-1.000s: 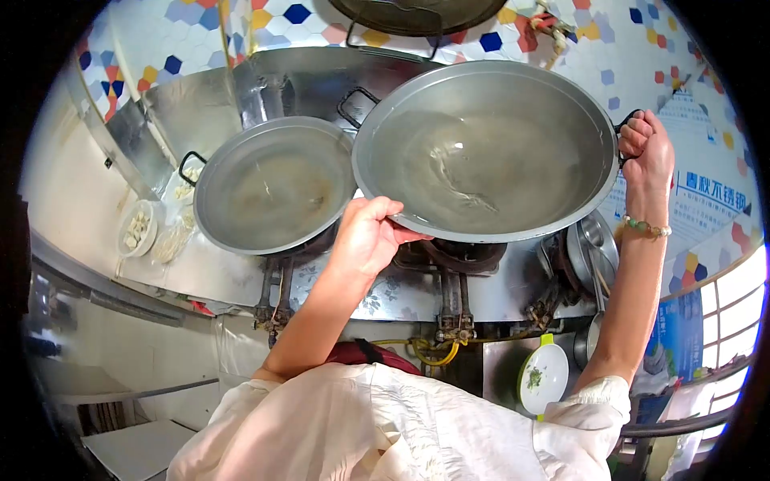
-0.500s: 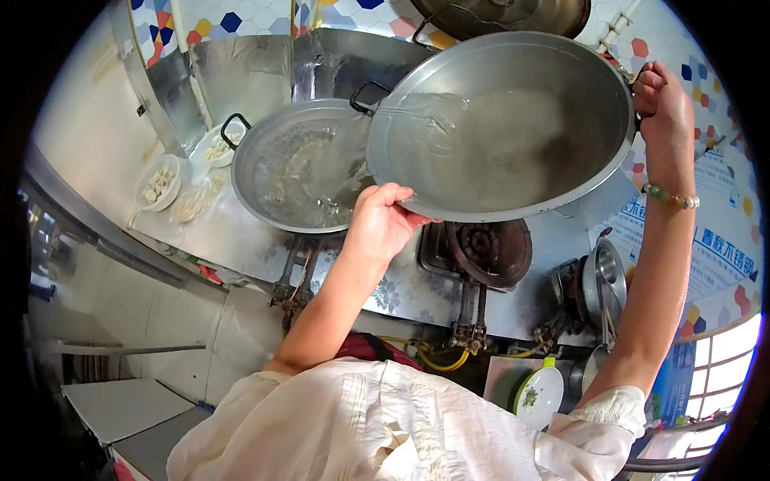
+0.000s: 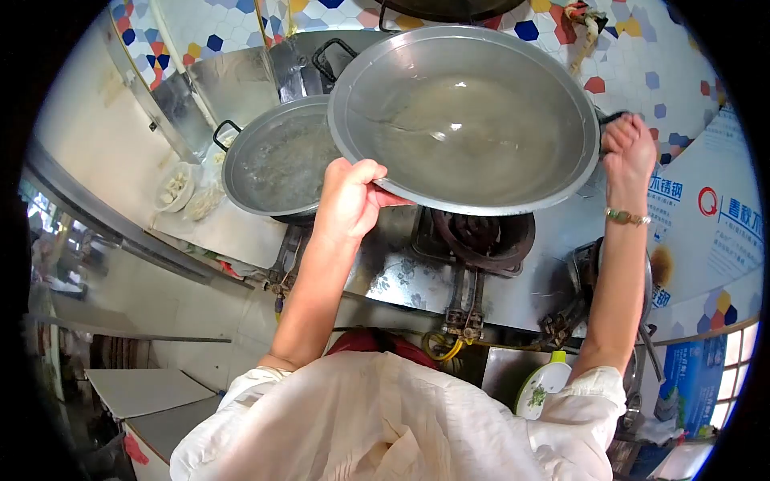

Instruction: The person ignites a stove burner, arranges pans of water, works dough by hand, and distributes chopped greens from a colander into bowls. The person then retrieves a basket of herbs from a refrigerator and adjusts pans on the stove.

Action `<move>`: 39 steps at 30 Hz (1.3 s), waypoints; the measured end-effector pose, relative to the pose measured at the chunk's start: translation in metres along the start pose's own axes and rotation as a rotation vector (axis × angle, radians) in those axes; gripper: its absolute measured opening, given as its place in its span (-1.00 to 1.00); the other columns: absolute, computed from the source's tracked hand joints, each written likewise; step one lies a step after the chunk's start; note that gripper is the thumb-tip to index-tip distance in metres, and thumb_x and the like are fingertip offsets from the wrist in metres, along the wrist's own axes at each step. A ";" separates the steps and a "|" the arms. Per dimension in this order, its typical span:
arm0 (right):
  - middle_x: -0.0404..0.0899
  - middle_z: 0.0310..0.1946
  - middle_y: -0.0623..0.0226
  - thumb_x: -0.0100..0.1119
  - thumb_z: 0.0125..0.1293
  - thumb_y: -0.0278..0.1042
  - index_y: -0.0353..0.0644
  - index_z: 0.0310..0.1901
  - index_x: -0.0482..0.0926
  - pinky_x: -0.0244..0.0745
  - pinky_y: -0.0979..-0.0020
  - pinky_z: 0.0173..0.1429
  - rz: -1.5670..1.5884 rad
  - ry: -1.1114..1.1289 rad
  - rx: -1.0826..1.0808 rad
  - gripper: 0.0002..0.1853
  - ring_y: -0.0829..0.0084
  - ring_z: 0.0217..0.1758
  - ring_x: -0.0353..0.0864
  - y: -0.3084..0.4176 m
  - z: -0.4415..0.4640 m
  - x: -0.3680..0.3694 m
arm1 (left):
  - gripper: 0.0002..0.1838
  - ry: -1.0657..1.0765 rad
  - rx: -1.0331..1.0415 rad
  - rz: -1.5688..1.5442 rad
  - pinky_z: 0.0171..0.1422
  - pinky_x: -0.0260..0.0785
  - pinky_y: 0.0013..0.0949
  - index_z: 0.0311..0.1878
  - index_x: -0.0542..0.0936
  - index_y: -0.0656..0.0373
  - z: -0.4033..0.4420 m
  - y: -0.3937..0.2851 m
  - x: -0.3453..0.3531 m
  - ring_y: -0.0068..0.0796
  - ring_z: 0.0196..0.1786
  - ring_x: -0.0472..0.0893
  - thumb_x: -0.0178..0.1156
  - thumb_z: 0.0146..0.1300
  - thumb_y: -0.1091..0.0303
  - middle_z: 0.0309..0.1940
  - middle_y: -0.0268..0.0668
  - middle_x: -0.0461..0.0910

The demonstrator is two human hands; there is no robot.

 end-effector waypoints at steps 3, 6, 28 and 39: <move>0.08 -0.77 0.64 -0.23 0.35 -0.32 -0.15 -0.45 0.31 -0.09 0.62 -0.70 0.104 0.020 0.061 -0.78 0.70 -0.77 -0.02 -0.014 0.001 -0.070 | -0.65 -0.044 0.004 0.056 -0.38 0.59 -0.12 -0.17 0.37 0.64 -0.004 0.025 0.019 -0.06 -0.37 0.61 -0.13 -0.05 0.59 -0.29 0.08 0.52; 0.08 -0.77 0.64 -0.22 0.36 -0.29 -0.14 -0.45 0.32 -0.09 0.62 -0.71 0.206 0.013 0.099 -0.77 0.71 -0.77 -0.02 -0.029 -0.006 -0.117 | -0.61 -0.065 -0.053 0.072 -0.39 0.60 -0.17 -0.10 0.34 0.63 -0.012 0.065 0.032 -0.08 -0.34 0.61 -0.13 -0.07 0.64 -0.24 0.08 0.50; 0.38 0.04 0.29 -0.34 0.42 -0.28 -0.21 0.16 0.28 0.36 0.52 -0.13 0.043 0.287 -0.007 -0.64 0.52 -0.19 0.38 -0.143 -0.008 -0.346 | -0.55 -0.245 -0.233 0.033 -0.29 0.60 -0.15 -0.02 0.35 0.52 -0.010 0.246 -0.015 -0.13 -0.25 0.60 0.00 -0.05 0.54 -0.17 0.01 0.50; 0.48 -0.23 0.11 -0.13 0.32 -0.22 -0.29 -0.04 0.41 0.34 0.23 -0.26 -1.862 -0.595 -0.390 -0.67 0.21 -0.32 0.45 -0.065 -0.025 -0.316 | -0.12 0.046 -0.527 0.201 -0.32 0.52 -0.28 -0.06 0.35 0.52 -0.070 0.196 -0.055 -0.21 -0.39 0.60 -0.01 0.09 -0.34 -0.22 0.08 0.46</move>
Point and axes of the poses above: each hand's wrist, its own z-axis towards the middle knuckle, its own x-axis out of the palm, y = z × x, the point moved 7 cm from there along z, towards the middle knuckle
